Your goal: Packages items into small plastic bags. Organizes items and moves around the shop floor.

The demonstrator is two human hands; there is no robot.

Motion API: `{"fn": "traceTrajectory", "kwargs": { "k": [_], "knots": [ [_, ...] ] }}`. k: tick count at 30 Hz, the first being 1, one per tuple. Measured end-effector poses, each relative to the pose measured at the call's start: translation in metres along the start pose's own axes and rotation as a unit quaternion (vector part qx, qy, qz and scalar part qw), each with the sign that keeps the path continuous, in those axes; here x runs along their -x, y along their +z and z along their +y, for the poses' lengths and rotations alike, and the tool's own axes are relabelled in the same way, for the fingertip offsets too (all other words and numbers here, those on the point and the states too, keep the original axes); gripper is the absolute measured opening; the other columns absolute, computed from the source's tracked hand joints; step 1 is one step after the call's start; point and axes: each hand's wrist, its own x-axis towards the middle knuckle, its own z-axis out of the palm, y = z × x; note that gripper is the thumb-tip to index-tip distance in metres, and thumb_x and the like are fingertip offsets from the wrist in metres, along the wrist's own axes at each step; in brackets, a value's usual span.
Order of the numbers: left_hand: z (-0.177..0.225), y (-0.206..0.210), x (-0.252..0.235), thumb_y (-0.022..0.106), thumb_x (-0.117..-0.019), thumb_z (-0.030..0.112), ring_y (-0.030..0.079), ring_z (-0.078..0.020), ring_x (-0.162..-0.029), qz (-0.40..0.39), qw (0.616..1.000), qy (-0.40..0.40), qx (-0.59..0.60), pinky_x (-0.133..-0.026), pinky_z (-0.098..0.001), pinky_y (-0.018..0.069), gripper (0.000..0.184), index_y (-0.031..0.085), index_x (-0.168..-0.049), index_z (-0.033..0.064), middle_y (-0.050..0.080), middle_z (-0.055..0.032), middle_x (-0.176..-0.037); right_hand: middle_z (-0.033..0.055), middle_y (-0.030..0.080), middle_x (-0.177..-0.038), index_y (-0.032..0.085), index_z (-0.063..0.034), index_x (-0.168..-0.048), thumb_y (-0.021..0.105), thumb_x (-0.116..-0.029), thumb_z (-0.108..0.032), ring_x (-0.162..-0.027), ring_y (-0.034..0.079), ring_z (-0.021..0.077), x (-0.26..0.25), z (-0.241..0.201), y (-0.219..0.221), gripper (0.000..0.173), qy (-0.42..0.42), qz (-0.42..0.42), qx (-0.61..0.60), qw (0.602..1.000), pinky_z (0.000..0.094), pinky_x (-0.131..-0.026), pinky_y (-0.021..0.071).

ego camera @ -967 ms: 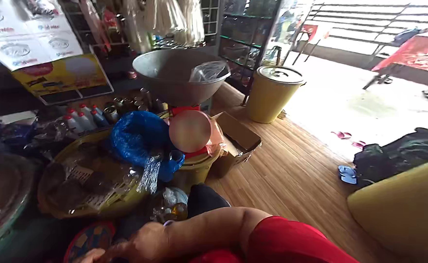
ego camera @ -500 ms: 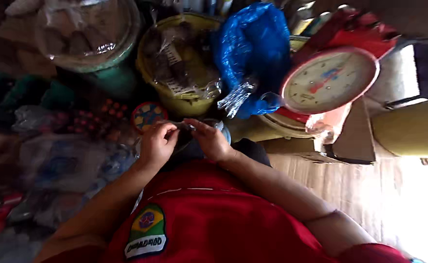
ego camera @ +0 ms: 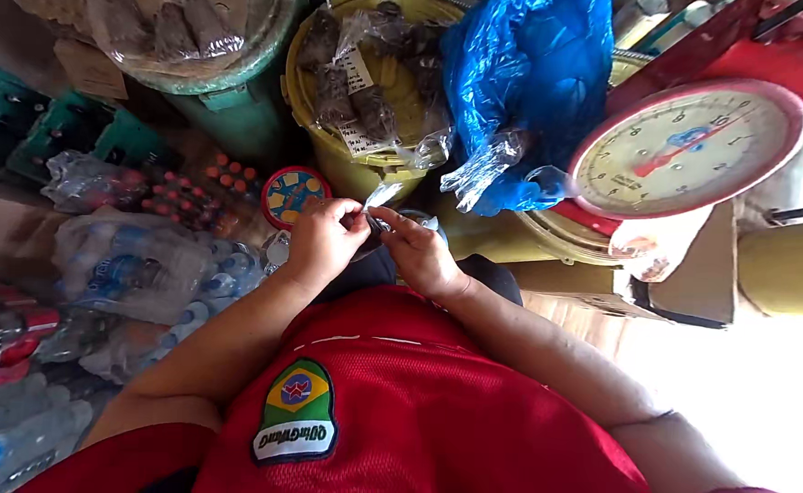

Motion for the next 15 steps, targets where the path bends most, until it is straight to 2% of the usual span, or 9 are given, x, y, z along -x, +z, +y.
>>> {"fn": "traceTrajectory", "kwargs": {
  "k": [2,8,11,13,15],
  "knots": [
    [-0.001,0.000,-0.001,0.068,-0.0893,0.012,0.072,-0.0197,-0.084,-0.007,1.000,0.000,0.008,-0.080,-0.0380,0.0569,0.015,0.077,-0.097,0.0022,0.075,-0.0121,-0.089,0.0030,0.069,-0.094,0.061,-0.0150,-0.143,0.046,-0.1071,-0.013,-0.057,0.049,0.0040,0.000,0.001,0.000,0.038,0.012,-0.013,-0.027,0.999,0.0244,-0.055,0.0449],
    [-0.011,0.000,-0.004,0.068,-0.0902,0.011,0.071,-0.0141,-0.086,-0.036,0.998,-0.011,0.044,-0.085,-0.0346,0.0542,0.014,0.078,-0.097,0.0039,0.076,-0.0089,-0.090,0.0000,0.060,-0.075,0.060,-0.0162,-0.144,0.046,-0.1071,-0.012,-0.050,0.045,0.0035,-0.002,0.005,-0.001,0.039,0.047,-0.035,-0.098,0.993,0.0217,-0.048,0.0412],
    [-0.009,-0.006,-0.006,0.069,-0.0938,0.015,0.069,-0.0084,-0.089,-0.067,0.994,-0.060,0.063,-0.086,-0.0297,0.0536,0.014,0.079,-0.100,0.0062,0.076,-0.0055,-0.094,0.0005,0.061,-0.075,0.060,-0.0159,-0.144,0.046,-0.1070,-0.012,-0.050,0.044,0.0041,-0.003,0.005,0.000,0.040,0.047,-0.031,-0.092,0.994,0.0225,-0.048,0.0405],
    [-0.007,-0.008,-0.008,0.070,-0.0945,0.019,0.068,-0.0035,-0.085,-0.081,0.988,-0.102,0.079,-0.082,-0.0255,0.0545,0.014,0.078,-0.099,0.0091,0.075,-0.0014,-0.091,0.0014,0.064,-0.081,0.060,-0.0162,-0.144,0.047,-0.1074,-0.012,-0.052,0.045,0.0038,-0.002,0.004,0.001,0.039,0.039,-0.023,-0.069,0.997,0.0228,-0.050,0.0422],
    [-0.003,-0.009,-0.010,0.071,-0.0942,0.018,0.066,-0.0026,-0.081,-0.092,0.982,-0.135,0.098,-0.078,-0.0245,0.0538,0.012,0.078,-0.098,0.0091,0.074,-0.0004,-0.089,0.0019,0.066,-0.085,0.060,-0.0157,-0.144,0.048,-0.1075,-0.012,-0.054,0.047,0.0037,-0.001,0.004,0.002,0.039,0.029,-0.014,-0.050,0.998,0.0231,-0.052,0.0434]
  ]
}}
